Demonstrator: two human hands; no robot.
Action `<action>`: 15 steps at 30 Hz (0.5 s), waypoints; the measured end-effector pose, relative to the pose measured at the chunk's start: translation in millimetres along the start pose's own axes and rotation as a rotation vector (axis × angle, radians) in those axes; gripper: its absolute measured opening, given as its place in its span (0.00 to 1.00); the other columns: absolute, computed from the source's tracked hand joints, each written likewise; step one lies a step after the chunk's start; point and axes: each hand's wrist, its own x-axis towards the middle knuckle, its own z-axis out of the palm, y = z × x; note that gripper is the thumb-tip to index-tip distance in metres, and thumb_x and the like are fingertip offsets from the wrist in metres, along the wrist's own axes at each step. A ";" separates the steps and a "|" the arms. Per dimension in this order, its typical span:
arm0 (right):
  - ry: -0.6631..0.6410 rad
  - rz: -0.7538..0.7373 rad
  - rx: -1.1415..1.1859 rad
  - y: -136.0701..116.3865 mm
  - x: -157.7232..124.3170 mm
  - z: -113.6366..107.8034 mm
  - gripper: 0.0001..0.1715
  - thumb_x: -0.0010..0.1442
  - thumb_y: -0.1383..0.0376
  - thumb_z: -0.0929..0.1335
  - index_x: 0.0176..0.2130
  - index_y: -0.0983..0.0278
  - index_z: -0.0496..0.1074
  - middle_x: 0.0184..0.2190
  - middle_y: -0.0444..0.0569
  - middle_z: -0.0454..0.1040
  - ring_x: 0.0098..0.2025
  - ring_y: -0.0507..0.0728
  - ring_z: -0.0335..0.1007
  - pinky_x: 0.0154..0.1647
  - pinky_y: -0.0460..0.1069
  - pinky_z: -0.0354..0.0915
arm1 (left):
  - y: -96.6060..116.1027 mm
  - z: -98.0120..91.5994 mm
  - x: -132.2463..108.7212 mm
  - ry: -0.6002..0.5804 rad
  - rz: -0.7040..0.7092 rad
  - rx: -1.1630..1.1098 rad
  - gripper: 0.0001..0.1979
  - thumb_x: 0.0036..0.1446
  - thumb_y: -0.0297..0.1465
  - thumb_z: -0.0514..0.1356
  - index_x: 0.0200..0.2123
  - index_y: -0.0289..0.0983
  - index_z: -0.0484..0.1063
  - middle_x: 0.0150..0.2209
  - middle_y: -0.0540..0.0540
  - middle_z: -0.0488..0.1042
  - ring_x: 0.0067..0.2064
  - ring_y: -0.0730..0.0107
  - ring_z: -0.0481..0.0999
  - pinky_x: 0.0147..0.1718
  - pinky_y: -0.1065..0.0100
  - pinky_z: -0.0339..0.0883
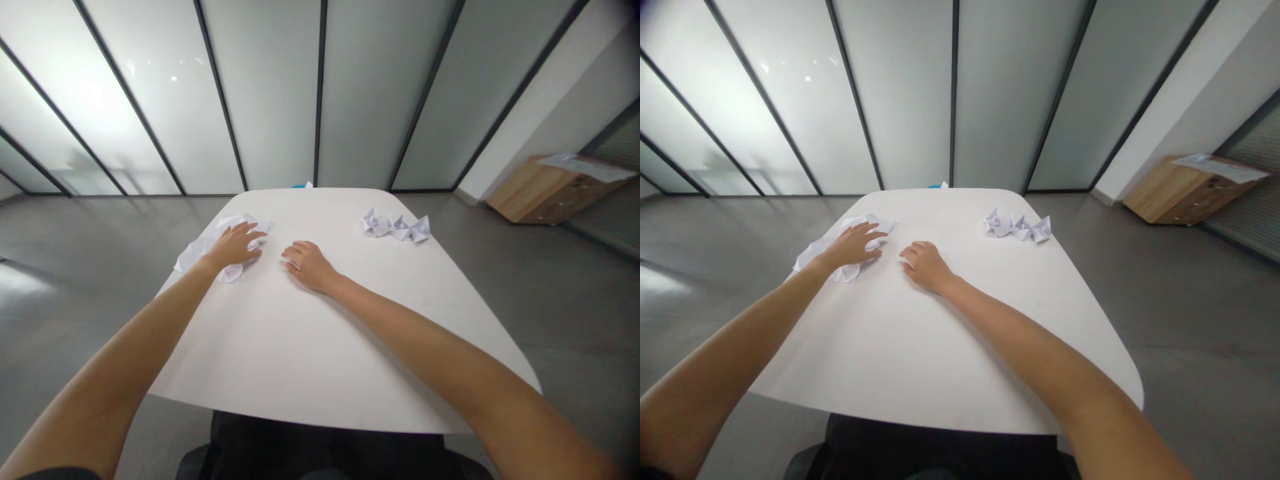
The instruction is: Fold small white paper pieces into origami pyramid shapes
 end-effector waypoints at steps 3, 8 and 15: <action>0.016 0.000 -0.023 19.8 -28.3 -17.5 0.15 0.69 0.67 0.68 0.53 0.62 0.77 0.54 0.52 0.78 0.63 0.65 0.65 0.66 0.60 0.56 | 4.4 11.9 14.4 -0.030 0.018 -0.025 0.24 0.58 0.34 0.60 0.59 0.46 0.76 0.67 0.45 0.68 0.70 0.55 0.63 0.70 0.54 0.53; 0.056 0.110 -0.104 52.9 -66.3 -50.1 0.14 0.67 0.69 0.67 0.48 0.62 0.79 0.52 0.51 0.79 0.59 0.64 0.67 0.63 0.58 0.58 | 11.1 26.5 26.6 0.030 -0.135 -0.075 0.22 0.56 0.29 0.57 0.52 0.44 0.80 0.61 0.46 0.75 0.63 0.54 0.71 0.67 0.54 0.60; 0.285 0.468 -0.249 118.4 -82.5 -90.0 0.12 0.65 0.71 0.66 0.45 0.67 0.77 0.46 0.60 0.77 0.51 0.66 0.65 0.55 0.60 0.58 | 25.6 22.3 24.7 0.069 -0.317 -0.110 0.19 0.58 0.30 0.57 0.50 0.43 0.81 0.56 0.44 0.79 0.59 0.51 0.73 0.62 0.52 0.66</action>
